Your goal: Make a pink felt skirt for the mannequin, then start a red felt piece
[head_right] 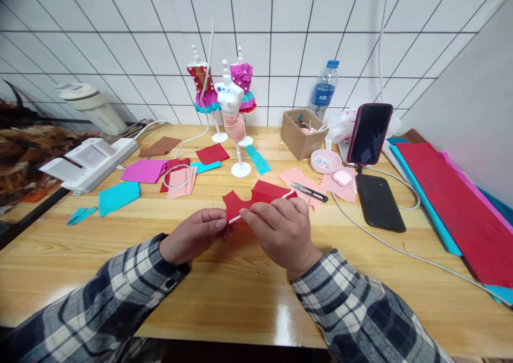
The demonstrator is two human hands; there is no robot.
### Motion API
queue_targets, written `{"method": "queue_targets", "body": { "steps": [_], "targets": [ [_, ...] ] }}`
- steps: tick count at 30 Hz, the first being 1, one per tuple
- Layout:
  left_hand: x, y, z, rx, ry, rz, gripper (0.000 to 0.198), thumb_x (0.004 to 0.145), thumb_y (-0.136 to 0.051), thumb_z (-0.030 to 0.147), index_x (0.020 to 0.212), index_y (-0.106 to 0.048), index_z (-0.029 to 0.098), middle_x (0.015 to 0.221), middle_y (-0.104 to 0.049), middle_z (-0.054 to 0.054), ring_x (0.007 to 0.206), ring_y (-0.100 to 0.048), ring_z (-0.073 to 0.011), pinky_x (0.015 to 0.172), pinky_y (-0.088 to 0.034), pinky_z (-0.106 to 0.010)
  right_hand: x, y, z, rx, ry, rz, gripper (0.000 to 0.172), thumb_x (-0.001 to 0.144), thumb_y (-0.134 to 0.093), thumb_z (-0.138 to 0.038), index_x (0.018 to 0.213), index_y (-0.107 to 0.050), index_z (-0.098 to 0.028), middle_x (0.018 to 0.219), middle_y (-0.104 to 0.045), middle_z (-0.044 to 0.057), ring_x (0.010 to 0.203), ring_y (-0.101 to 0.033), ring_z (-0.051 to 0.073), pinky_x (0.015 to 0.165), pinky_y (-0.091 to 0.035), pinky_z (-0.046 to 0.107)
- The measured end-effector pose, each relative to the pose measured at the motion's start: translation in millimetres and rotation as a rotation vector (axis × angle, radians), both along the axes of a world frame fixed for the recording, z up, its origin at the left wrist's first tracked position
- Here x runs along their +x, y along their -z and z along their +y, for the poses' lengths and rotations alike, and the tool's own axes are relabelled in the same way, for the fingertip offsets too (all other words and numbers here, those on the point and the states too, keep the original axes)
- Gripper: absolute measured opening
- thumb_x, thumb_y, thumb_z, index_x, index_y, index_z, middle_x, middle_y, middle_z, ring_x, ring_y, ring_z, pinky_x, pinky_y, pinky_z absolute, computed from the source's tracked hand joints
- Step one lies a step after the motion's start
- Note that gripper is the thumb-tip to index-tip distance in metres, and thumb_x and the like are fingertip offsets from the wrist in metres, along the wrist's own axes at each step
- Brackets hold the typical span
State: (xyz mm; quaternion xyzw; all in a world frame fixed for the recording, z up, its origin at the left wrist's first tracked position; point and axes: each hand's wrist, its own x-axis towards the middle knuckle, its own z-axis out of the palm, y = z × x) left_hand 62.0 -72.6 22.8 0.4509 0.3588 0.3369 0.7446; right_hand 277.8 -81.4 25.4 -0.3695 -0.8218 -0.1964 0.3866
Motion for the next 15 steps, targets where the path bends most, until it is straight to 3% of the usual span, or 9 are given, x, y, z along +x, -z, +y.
{"method": "queue_targets", "body": {
  "steps": [8,12,15],
  "targets": [
    [3,-6.4,0,0.311,-0.061,0.268,0.027,0.077,-0.072,0.039,0.073,-0.064,0.014,0.069,-0.059,0.002,0.066,-0.049,-0.0106,0.064,-0.039,-0.024,-2,3.1,4,-0.105,-0.027,-0.016,0.020,0.086,-0.063,-0.019,0.103,-0.067,-0.031,0.091,-0.074,-0.005,0.073,-0.055,0.017,0.071,-0.034,0.037],
    [3,-6.9,0,0.434,-0.128,0.352,0.025,0.081,-0.068,0.039,0.080,-0.066,0.015,0.076,-0.064,-0.001,0.072,-0.055,-0.0133,0.069,-0.044,-0.025,-6,1.6,1,-0.215,-0.088,0.100,0.043,0.085,-0.064,-0.022,0.127,-0.056,-0.021,0.106,-0.070,0.007,0.089,-0.059,0.022,0.076,-0.044,0.037],
    [3,-7.0,0,0.544,-0.140,0.475,0.022,0.083,-0.065,0.037,0.078,-0.066,0.015,0.074,-0.065,-0.002,0.070,-0.055,-0.0139,0.068,-0.044,-0.025,-10,-0.2,-5,-0.208,-0.180,0.176,0.030,0.086,-0.063,-0.018,0.116,-0.061,-0.022,0.097,-0.069,0.006,0.085,-0.059,0.020,0.075,-0.048,0.035]
  ]
}}
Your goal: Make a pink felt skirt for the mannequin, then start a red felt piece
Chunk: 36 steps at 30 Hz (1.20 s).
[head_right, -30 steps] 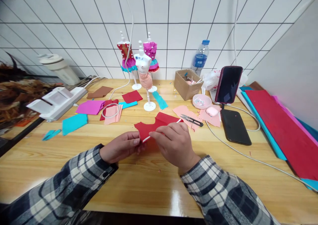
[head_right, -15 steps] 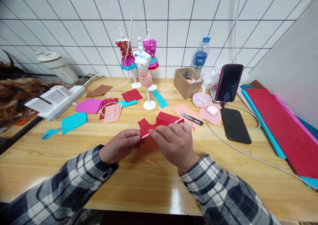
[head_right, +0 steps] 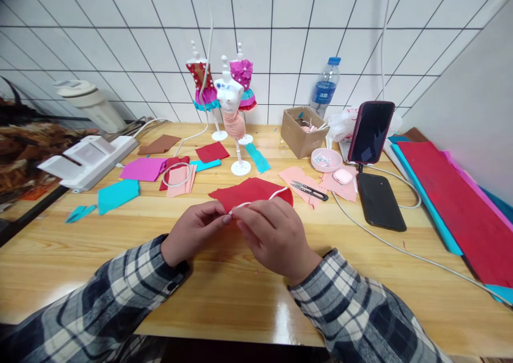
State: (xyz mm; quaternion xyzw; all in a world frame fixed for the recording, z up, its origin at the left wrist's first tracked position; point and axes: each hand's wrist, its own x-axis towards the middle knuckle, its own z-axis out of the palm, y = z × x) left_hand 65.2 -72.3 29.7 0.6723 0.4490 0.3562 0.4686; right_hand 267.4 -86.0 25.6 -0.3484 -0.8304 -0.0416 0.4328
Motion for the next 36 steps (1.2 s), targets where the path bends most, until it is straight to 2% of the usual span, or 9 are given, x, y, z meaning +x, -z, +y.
{"method": "queue_targets", "body": {
  "steps": [4,10,17,24,28,36],
  "targets": [
    [3,-1.4,-2,0.123,0.021,0.116,0.020,0.085,-0.062,0.032,0.075,-0.067,0.016,0.071,-0.065,-0.002,0.068,-0.056,-0.0136,0.067,-0.044,-0.025,-4,-1.2,-3,-0.098,-0.035,-0.023,0.013,0.089,-0.060,-0.018,0.098,-0.068,-0.022,0.088,-0.070,0.004,0.080,-0.059,0.018,0.073,-0.050,0.034],
    [4,-0.7,-6,0.222,0.046,0.193,0.018,0.087,-0.060,0.030,0.080,-0.070,0.018,0.076,-0.069,-0.003,0.071,-0.061,-0.0147,0.069,-0.046,-0.025,-4,-2.1,-1,-0.195,-0.007,-0.029,0.012,0.091,-0.059,-0.022,0.092,-0.070,-0.020,0.087,-0.071,0.004,0.078,-0.061,0.018,0.070,-0.051,0.033],
    [7,0.3,-11,0.314,-0.020,0.293,0.018,0.088,-0.058,0.026,0.078,-0.071,0.018,0.074,-0.069,-0.003,0.071,-0.062,-0.0158,0.069,-0.046,-0.026,-5,-4.6,-7,-0.083,0.073,-0.128,0.012,0.090,-0.060,-0.022,0.095,-0.071,-0.019,0.088,-0.073,0.003,0.077,-0.064,0.017,0.067,-0.051,0.031],
    [14,-1.9,-16,0.262,-0.104,0.252,0.015,0.083,-0.060,0.023,0.074,-0.070,0.018,0.073,-0.071,-0.003,0.067,-0.061,-0.0148,0.064,-0.046,-0.025,-7,-6.2,-11,-0.006,0.152,-0.159,0.011,0.088,-0.061,-0.022,0.092,-0.070,-0.019,0.081,-0.072,0.000,0.067,-0.064,0.014,0.058,-0.047,0.029],
    [15,-1.5,-17,0.276,-0.117,0.241,0.014,0.082,-0.062,0.022,0.071,-0.069,0.017,0.068,-0.070,-0.002,0.063,-0.059,-0.0134,0.061,-0.045,-0.024,-10,-5.7,-12,-0.102,0.151,-0.103,0.011,0.087,-0.060,-0.022,0.087,-0.071,-0.019,0.081,-0.071,0.001,0.072,-0.066,0.014,0.061,-0.047,0.028],
    [15,-0.1,-16,0.381,-0.102,0.211,0.014,0.081,-0.063,0.017,0.068,-0.067,0.016,0.062,-0.065,0.001,0.056,-0.054,-0.0090,0.055,-0.041,-0.019,-10,-7.1,-8,-0.438,0.085,0.126,0.007,0.082,-0.064,-0.020,0.085,-0.070,-0.019,0.077,-0.068,0.000,0.070,-0.062,0.012,0.057,-0.044,0.024]
  ]
}}
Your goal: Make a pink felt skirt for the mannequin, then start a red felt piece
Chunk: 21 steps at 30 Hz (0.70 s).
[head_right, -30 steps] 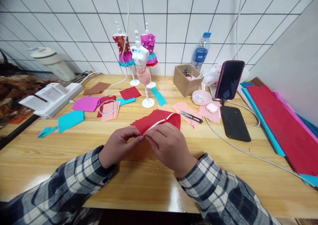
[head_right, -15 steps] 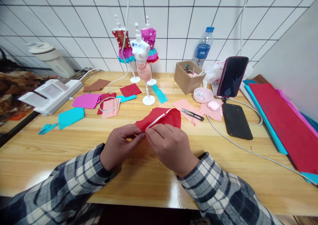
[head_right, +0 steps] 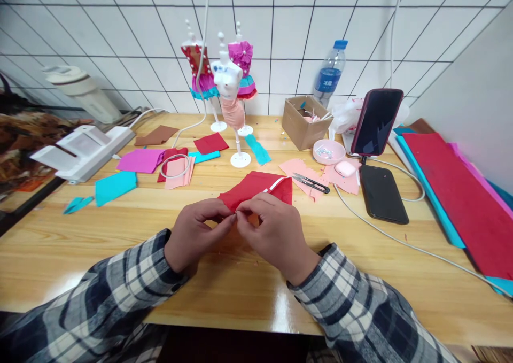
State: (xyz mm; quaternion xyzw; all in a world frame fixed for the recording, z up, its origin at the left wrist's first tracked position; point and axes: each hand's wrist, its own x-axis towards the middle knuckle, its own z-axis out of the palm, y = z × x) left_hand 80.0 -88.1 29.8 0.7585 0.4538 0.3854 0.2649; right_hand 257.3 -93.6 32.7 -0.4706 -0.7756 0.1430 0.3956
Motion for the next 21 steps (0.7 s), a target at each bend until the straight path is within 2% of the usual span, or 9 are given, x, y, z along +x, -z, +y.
{"method": "queue_targets", "body": {
  "steps": [6,11,17,21],
  "targets": [
    [-5.3,-0.7,3.4,-0.089,0.033,-0.076,0.018,0.085,-0.061,0.024,0.069,-0.067,0.015,0.064,-0.063,-0.001,0.061,-0.053,-0.0115,0.059,-0.041,-0.023,3.1,2.8,2.9,-0.016,-0.109,0.041,0.011,0.087,-0.063,-0.022,0.088,-0.073,-0.018,0.078,-0.069,0.000,0.068,-0.059,0.010,0.060,-0.045,0.022],
    [-6.8,4.6,3.4,-0.218,0.014,-0.172,0.021,0.085,-0.061,0.028,0.069,-0.067,0.015,0.064,-0.061,-0.001,0.063,-0.052,-0.0129,0.059,-0.041,-0.024,2.4,6.3,1.4,0.008,-0.107,0.030,0.012,0.088,-0.063,-0.022,0.091,-0.074,-0.018,0.077,-0.068,0.000,0.066,-0.059,0.010,0.059,-0.044,0.022],
    [-4.6,2.2,3.2,-0.101,0.043,-0.075,0.017,0.086,-0.061,0.023,0.073,-0.068,0.015,0.067,-0.064,-0.002,0.065,-0.055,-0.0125,0.061,-0.043,-0.023,3.8,5.4,3.4,-0.001,-0.094,0.032,0.009,0.086,-0.064,-0.020,0.090,-0.073,-0.020,0.082,-0.071,0.000,0.069,-0.060,0.011,0.062,-0.045,0.023],
    [-3.7,-0.8,3.2,-0.078,0.031,-0.084,0.013,0.084,-0.062,0.020,0.074,-0.068,0.015,0.069,-0.067,-0.002,0.065,-0.058,-0.0116,0.059,-0.045,-0.021,4.7,4.0,2.5,0.027,-0.090,0.048,0.010,0.086,-0.065,-0.019,0.093,-0.071,-0.019,0.079,-0.070,0.000,0.067,-0.060,0.011,0.061,-0.046,0.022]
  ]
}}
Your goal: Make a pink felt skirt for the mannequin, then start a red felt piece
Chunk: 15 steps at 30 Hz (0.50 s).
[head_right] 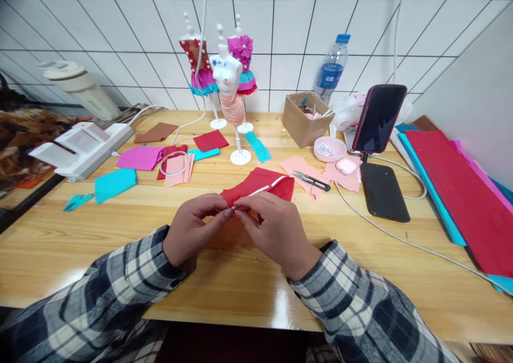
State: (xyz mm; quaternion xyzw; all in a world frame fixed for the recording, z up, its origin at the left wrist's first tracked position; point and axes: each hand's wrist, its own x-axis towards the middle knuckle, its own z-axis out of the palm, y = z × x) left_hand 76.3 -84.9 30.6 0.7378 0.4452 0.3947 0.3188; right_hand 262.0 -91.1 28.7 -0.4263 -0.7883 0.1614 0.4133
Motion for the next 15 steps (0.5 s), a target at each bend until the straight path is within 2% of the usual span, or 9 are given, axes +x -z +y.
{"method": "queue_targets", "body": {
  "steps": [4,7,11,15],
  "targets": [
    [-0.8,0.7,-0.1,0.006,-0.015,0.014,0.014,0.082,-0.063,0.020,0.069,-0.066,0.015,0.065,-0.065,-0.001,0.061,-0.056,-0.0109,0.057,-0.043,-0.020,0.1,-1.0,-2.2,-0.005,-0.043,-0.029,0.011,0.088,-0.062,-0.020,0.091,-0.072,-0.018,0.082,-0.071,0.001,0.073,-0.063,0.012,0.064,-0.047,0.023],
    [-1.6,3.1,0.0,-0.005,-0.019,0.021,0.018,0.083,-0.062,0.021,0.066,-0.065,0.015,0.062,-0.063,0.000,0.060,-0.054,-0.0110,0.058,-0.042,-0.021,-0.3,-0.7,-2.4,-0.007,-0.036,-0.045,0.012,0.088,-0.062,-0.021,0.092,-0.073,-0.017,0.079,-0.071,0.001,0.069,-0.062,0.011,0.063,-0.046,0.023],
    [-0.9,6.3,0.5,-0.049,0.012,-0.016,0.017,0.086,-0.060,0.024,0.073,-0.068,0.016,0.069,-0.067,-0.002,0.064,-0.058,-0.0124,0.061,-0.045,-0.023,0.0,-0.3,-0.7,-0.006,-0.011,-0.051,0.012,0.087,-0.062,-0.021,0.091,-0.073,-0.017,0.077,-0.070,0.001,0.067,-0.061,0.011,0.061,-0.045,0.023],
    [0.5,7.4,1.4,-0.003,0.027,-0.002,0.013,0.086,-0.061,0.022,0.077,-0.068,0.016,0.073,-0.069,-0.002,0.067,-0.060,-0.0124,0.064,-0.047,-0.023,1.0,-0.5,0.9,-0.025,-0.002,-0.037,0.012,0.087,-0.062,-0.020,0.090,-0.073,-0.018,0.077,-0.071,0.001,0.066,-0.060,0.011,0.060,-0.044,0.023]
  ]
}}
